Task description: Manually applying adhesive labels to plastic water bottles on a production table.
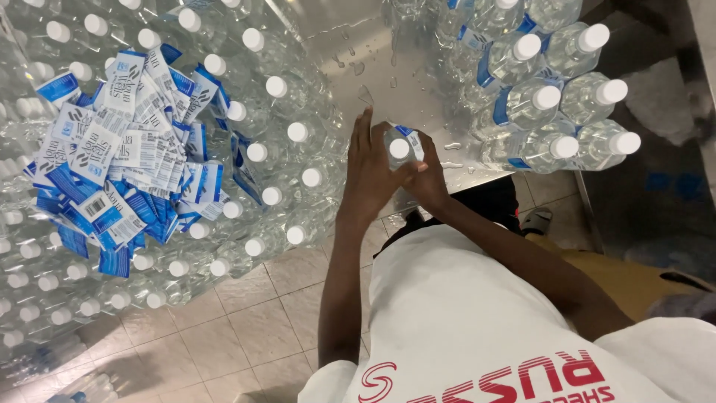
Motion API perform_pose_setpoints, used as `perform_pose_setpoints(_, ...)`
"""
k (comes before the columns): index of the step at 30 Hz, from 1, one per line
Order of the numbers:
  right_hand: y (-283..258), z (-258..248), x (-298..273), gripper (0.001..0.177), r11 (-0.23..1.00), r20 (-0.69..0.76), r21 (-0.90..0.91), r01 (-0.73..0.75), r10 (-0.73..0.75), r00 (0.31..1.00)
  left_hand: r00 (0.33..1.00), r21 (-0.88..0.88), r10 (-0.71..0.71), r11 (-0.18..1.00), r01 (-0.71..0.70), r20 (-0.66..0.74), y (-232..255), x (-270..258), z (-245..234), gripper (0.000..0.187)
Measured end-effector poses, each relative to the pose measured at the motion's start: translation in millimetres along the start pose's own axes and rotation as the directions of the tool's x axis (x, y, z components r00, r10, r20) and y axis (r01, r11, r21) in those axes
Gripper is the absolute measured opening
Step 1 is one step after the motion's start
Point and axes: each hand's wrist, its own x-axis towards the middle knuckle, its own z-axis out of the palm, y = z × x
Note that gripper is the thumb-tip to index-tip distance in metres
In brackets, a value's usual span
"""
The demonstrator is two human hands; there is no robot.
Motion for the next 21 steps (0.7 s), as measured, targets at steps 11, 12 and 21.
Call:
perform_pose_setpoints(11,-19.3,-7.7,7.0,0.087,0.996,0.059,0.012,-0.086,0.085,0.995,0.972,-0.064,0.135,0.99,-0.125,0.194,-16.3,27.3,-9.3,0.074)
perform_pose_setpoints(12,-12.6,-8.7,8.4,0.094,0.997,0.095,0.033,-0.066,0.062,0.993,0.967,-0.087,0.146,0.988,-0.13,0.209,-20.4,31.3,-7.0,0.073)
perform_pose_setpoints(21,17.4,1.5,10.0,0.097,0.999,0.111,-0.041,-0.009,0.013,0.994,0.955,-0.139,0.212,0.973,-0.186,0.208,-11.3,28.6,-16.7,0.059)
